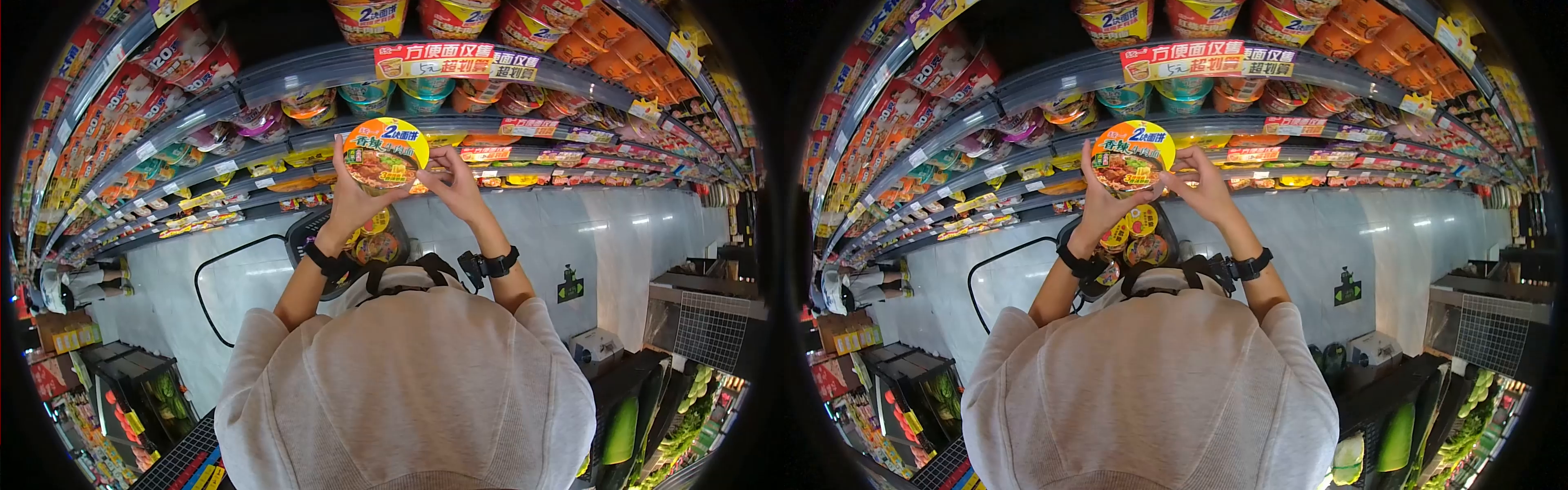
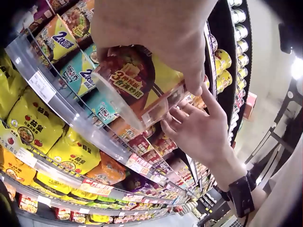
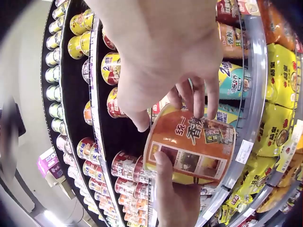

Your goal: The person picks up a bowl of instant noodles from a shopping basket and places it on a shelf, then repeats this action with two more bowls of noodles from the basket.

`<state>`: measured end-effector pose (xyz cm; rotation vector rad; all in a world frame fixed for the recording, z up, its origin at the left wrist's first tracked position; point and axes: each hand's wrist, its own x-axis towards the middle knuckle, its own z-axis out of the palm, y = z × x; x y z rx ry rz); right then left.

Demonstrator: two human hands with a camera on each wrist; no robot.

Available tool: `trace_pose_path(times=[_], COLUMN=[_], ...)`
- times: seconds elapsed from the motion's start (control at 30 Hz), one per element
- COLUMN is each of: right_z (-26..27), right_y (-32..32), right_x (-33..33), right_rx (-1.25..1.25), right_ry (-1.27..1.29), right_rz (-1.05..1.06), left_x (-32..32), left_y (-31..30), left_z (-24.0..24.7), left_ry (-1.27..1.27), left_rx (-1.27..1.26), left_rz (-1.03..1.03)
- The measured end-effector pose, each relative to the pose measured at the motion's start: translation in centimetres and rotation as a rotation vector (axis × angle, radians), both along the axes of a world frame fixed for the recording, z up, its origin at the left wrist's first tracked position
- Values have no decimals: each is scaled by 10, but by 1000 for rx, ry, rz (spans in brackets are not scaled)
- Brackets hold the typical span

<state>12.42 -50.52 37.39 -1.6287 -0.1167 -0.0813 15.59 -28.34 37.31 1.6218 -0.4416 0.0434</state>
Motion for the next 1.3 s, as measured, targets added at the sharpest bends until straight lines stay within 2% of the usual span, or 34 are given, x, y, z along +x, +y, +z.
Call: trace_pose_path(times=[0.2, 0.33, 0.4, 0.5, 0.73, 0.87, 1.03, 1.17, 1.3], right_z=[-9, -16, -27, -30, -24, -39, -39, -42, -41], right_y=[-10, -20, -28, -29, -23, -12, 13, 43, 77], right_x=[-6, -5, -3, 0, 5, 20, 34, 51, 65], right_rx=[-27, 12, 88, -15, -17, 23, -15, -78, -158], right_ry=[-2, 36, 42, 18, 42, 75, 35, 64, 39], right_rz=[-27, -70, -13, -50, 1, 61, 78, 79, 77], left_x=[1, 3, 5, 7, 5, 11, 14, 16, 28], left_y=[-12, -25, -24, -33, -27, -12, 9, 35, 65], left_z=[-3, -8, -14, -15, -22, -35, -42, -42, -47], left_ry=[-11, 30, 14, -15, 63, -27, 36, 9, 7], left_rx=[85, -1, 105, 63, 75, 165, 155, 222, 202], left_rz=[-16, -37, -21, -26, -6, 41, 131, 236, 239])
